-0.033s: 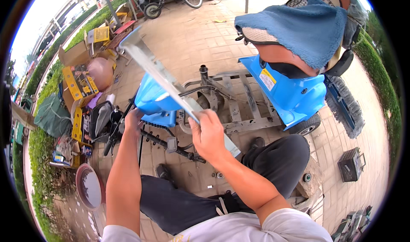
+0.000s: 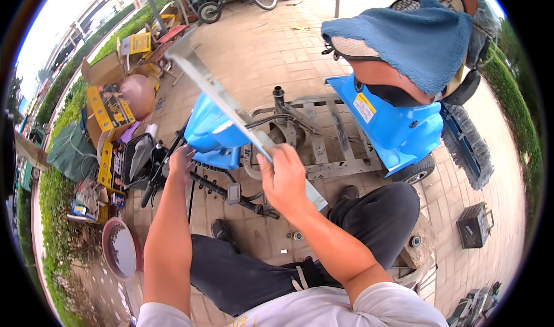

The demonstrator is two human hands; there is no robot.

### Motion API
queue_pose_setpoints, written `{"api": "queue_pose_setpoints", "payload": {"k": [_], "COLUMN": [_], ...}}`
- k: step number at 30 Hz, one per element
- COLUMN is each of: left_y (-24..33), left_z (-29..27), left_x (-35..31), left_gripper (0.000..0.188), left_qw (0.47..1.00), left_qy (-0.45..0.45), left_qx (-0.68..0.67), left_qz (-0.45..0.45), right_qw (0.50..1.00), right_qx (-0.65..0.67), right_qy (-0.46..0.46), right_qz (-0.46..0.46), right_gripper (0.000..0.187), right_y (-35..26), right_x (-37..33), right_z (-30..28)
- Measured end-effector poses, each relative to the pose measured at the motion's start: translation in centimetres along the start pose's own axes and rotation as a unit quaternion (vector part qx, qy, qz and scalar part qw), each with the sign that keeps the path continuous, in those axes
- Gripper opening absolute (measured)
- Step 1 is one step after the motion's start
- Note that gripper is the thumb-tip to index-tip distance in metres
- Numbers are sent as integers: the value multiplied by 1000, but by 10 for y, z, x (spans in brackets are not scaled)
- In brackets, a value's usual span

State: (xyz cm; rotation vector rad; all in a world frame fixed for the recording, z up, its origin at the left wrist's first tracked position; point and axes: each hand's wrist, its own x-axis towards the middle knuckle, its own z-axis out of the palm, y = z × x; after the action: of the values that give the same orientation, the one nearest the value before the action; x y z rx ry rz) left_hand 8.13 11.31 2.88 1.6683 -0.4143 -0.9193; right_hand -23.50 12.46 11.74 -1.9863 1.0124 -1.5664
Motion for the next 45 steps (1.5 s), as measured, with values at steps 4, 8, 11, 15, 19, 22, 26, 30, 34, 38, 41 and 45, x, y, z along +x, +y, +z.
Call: {"api": "queue_pose_setpoints", "payload": {"k": [4,8,11,15,19,22,26,30,34,38,41,45], "left_y": [-33,-58,-65,-122,-122,-137,-111,-91,-99,-94,-92,-85], "left_z": [-63,-110,-95,-82,-39,-51,-59,-63,-89,-77,-79,-92], "left_x": [36,42,49,83,78,77,55,41,45,31,41,63], "left_gripper": [26,21,28,32,28,29,31,29,18,32,45,41], "left_qw": [951,783,865,978,931,891,852,906,970,823,737,776], "left_qy": [114,84,-49,-61,-90,-104,-140,-153,-232,11,79,-68], "left_qx": [282,569,492,-118,-322,-419,-463,-359,-65,494,493,430], "left_qz": [61,236,83,-158,-145,-141,-200,-167,-36,281,455,455], "right_qw": [999,998,996,996,994,992,991,990,989,989,989,991], "right_qx": [-21,-34,-58,-62,-84,-88,-107,-120,-125,-127,-124,-118], "right_qy": [-7,-14,-5,-38,-70,-87,-66,-61,-67,-64,-82,-56], "right_qz": [-25,-48,-66,-54,-14,-28,-42,-32,-45,-43,-21,-3], "right_gripper": [12,15,15,16,19,20,19,19,17,16,16,16], "right_y": [-5,-4,0,-14,-12,-17,-16,-12,-7,-7,-13,-18], "right_x": [12,-4,-16,-18,-19,-24,-30,-42,-58,-48,-36,-36], "right_z": [9,12,12,19,14,20,18,11,3,5,12,26]}}
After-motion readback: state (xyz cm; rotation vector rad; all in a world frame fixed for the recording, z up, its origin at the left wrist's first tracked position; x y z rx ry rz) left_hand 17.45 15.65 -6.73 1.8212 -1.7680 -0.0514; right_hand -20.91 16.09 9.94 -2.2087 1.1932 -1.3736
